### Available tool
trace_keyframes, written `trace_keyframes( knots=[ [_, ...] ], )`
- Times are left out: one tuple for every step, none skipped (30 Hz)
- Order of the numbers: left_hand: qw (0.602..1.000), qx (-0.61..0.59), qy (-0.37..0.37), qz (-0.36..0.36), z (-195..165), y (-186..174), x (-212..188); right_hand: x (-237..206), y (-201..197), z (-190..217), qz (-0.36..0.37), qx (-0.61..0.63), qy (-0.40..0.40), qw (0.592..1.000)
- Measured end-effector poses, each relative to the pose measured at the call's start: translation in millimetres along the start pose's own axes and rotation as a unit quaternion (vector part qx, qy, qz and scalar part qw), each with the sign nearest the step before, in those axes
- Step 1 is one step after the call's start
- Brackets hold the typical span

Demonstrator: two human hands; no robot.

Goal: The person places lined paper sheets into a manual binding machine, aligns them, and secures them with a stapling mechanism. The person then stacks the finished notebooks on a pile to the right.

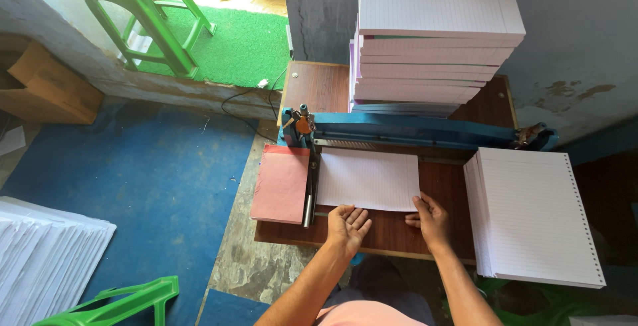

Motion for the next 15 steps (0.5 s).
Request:
trace_keyframes(
  knots=[
    [1.0, 0.004, 0.001, 0.004, -0.9, -0.6, -0.2, 0.3, -0.3, 0.1, -0.006, -0.003, 0.001, 1.0],
    [1.0, 0.006, 0.003, 0.004, -0.3, -1.5, -0.6, 0.5, -1.0, 0.0, -0.01, -0.008, 0.003, 1.0],
    [1.0, 0.007, 0.003, 0.004, 0.8, -2.4, -1.0, 0.9, -1.7, -0.2, -0.014, -0.013, 0.006, 1.0],
    [1.0, 0.01, 0.004, 0.004, 1.6, -3.1, -1.1, 1.6, -2.6, -0.4, -0.018, -0.018, 0.01, 1.0],
    [1.0, 0.01, 0.006, 0.006, 1.9, -4.4, -1.9, 1.4, -2.1, -0.5, -0.015, -0.007, 0.008, 1.0],
    [1.0, 0.011, 0.007, 0.009, 1.9, -4.8, -1.9, 2.1, -1.9, -0.2, -0.011, 0.005, 0.005, 1.0],
    [1.0, 0.012, 0.009, 0.012, 1.9, -4.7, -1.8, 2.4, -2.0, 0.2, -0.008, 0.016, 0.002, 1.0],
    [1.0, 0.016, 0.008, 0.013, 1.9, -4.5, -1.3, 3.1, -2.0, 0.1, -0.004, 0.023, 0.004, 1.0],
    [1.0, 0.019, 0.008, 0.013, 1.7, -5.2, -1.5, 2.8, -1.6, -0.3, 0.001, 0.03, 0.006, 1.0],
    [1.0, 0.022, 0.008, 0.013, 1.4, -5.1, -1.4, 3.0, -1.1, -0.6, 0.007, 0.036, 0.008, 0.999],
    [1.0, 0.021, 0.008, 0.012, 1.3, -5.0, -1.4, 2.8, -1.3, -0.8, 0.009, 0.033, 0.007, 0.999],
    [1.0, 0.02, 0.007, 0.011, 1.2, -4.5, -0.8, 3.0, -1.5, -0.6, 0.01, 0.03, 0.006, 0.999],
    [1.0, 0.019, 0.007, 0.011, 0.9, -4.2, -0.7, 2.9, -1.3, -0.3, 0.012, 0.028, 0.004, 1.0],
    [1.0, 0.019, 0.006, 0.012, 0.8, -3.7, -0.5, 3.1, -1.6, -0.4, 0.01, 0.029, 0.005, 1.0],
    [1.0, 0.019, 0.005, 0.012, 1.0, -3.5, -0.6, 3.0, -2.1, -0.5, 0.008, 0.031, 0.007, 0.999]
  ],
)
Point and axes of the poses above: each hand's wrist, its own x-axis towards the middle knuckle, its own y-axis out of the palm, z = x × y, the point moved 7 cm from there along x, towards the middle knuckle, and after that the axes turned 12 degrees about x, right-handed, at the moved point
